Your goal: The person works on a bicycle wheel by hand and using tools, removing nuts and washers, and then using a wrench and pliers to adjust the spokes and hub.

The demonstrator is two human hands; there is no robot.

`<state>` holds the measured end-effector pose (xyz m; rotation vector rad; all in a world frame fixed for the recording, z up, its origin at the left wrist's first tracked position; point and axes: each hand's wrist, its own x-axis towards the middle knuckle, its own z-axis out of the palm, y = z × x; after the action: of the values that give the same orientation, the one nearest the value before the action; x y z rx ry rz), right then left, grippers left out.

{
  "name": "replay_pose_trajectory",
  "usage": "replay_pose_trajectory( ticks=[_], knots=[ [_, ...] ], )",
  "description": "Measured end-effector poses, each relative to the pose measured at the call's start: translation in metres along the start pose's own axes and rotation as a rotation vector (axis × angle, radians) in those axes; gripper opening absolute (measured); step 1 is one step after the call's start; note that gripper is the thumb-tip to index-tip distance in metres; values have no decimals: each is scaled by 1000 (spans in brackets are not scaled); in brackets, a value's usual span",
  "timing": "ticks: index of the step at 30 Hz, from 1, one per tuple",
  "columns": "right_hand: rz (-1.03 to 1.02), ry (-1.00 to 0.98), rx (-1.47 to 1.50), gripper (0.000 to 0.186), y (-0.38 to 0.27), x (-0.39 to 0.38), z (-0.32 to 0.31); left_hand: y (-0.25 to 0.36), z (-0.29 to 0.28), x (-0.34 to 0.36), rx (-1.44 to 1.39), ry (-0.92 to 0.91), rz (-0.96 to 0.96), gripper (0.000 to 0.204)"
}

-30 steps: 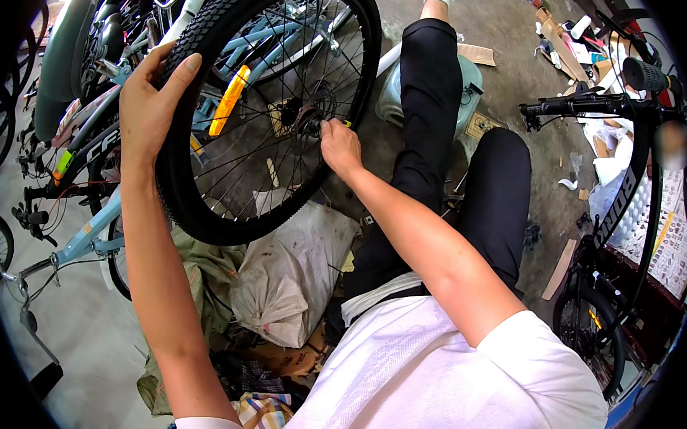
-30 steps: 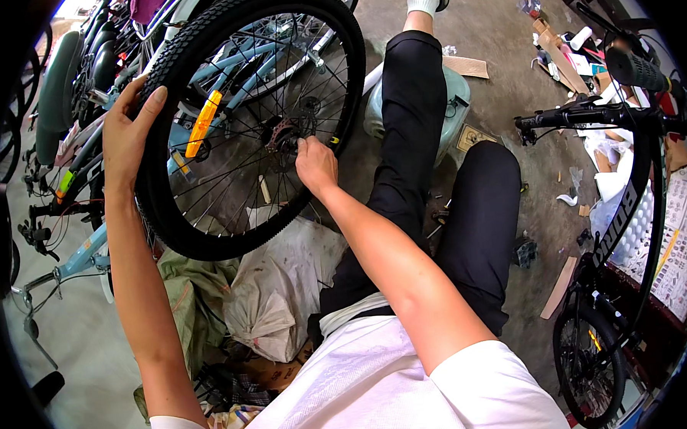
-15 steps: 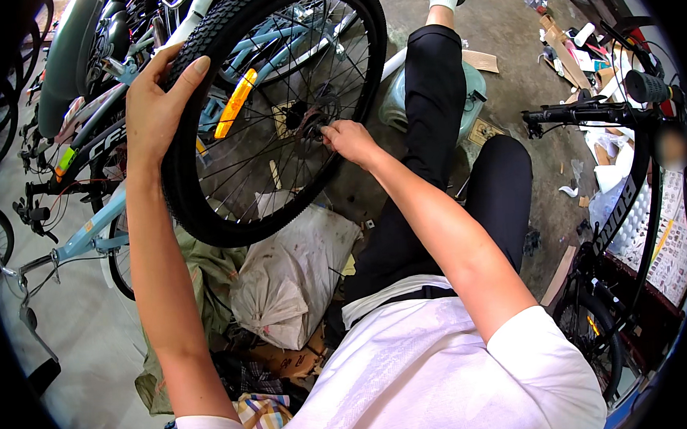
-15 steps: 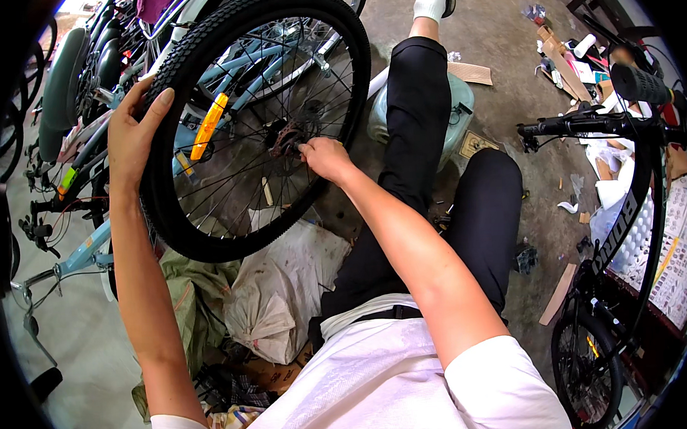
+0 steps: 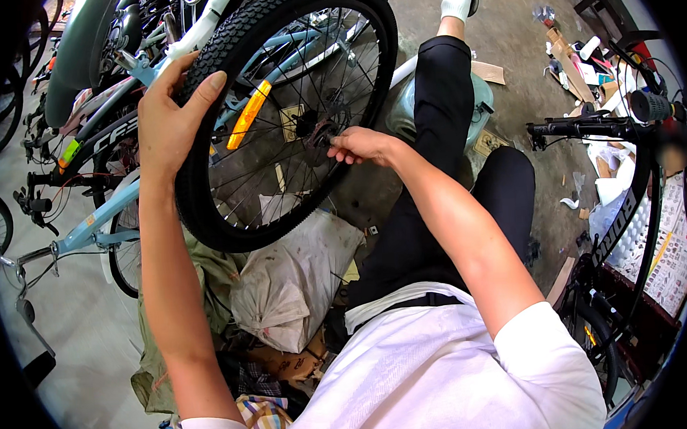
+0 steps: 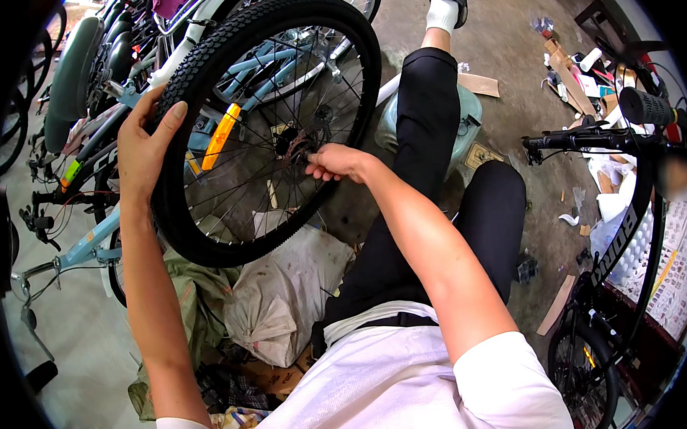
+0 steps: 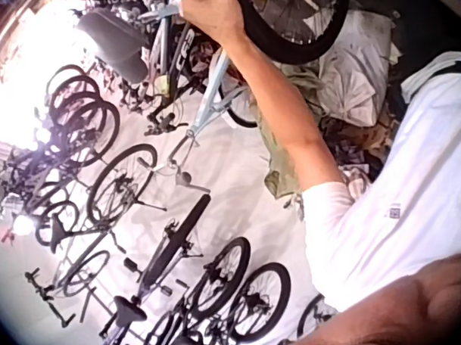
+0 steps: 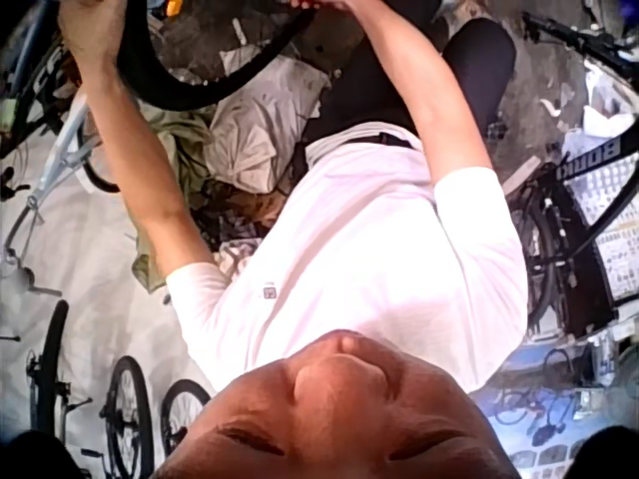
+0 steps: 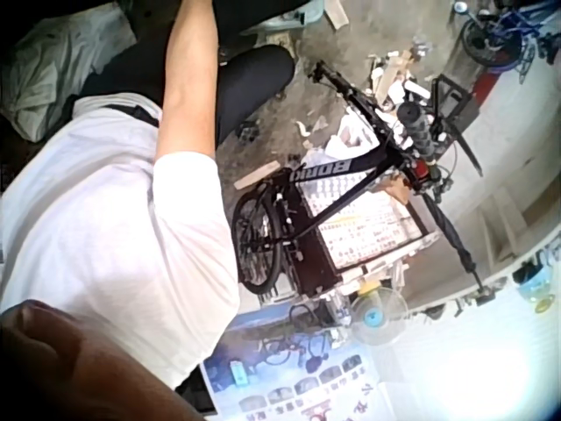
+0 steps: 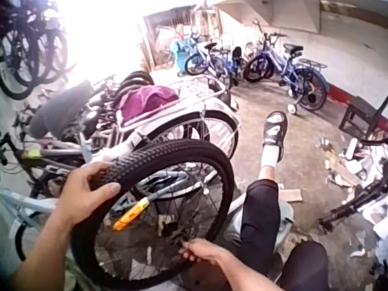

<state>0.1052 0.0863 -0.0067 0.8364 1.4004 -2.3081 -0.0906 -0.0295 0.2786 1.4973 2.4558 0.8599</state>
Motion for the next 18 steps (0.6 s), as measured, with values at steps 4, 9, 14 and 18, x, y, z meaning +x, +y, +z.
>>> replay_pose_trajectory(
  ticks=[4, 9, 14, 18],
  knots=[
    [-157, 161, -553, 45, 0, 0, 3, 7, -2, -7, 26, -14, -69, 60],
    [-162, 437, -887, 41, -4, -12, 26, 6, -1, -12, 44, 3, -17, 59],
    [-158, 481, -985, 41, -8, -22, 35, 6, 2, -12, -36, 84, 14, 57],
    [-255, 488, -961, 41, 6, -19, 34, 10, -2, -19, -108, 73, -12, 54]
  ],
)
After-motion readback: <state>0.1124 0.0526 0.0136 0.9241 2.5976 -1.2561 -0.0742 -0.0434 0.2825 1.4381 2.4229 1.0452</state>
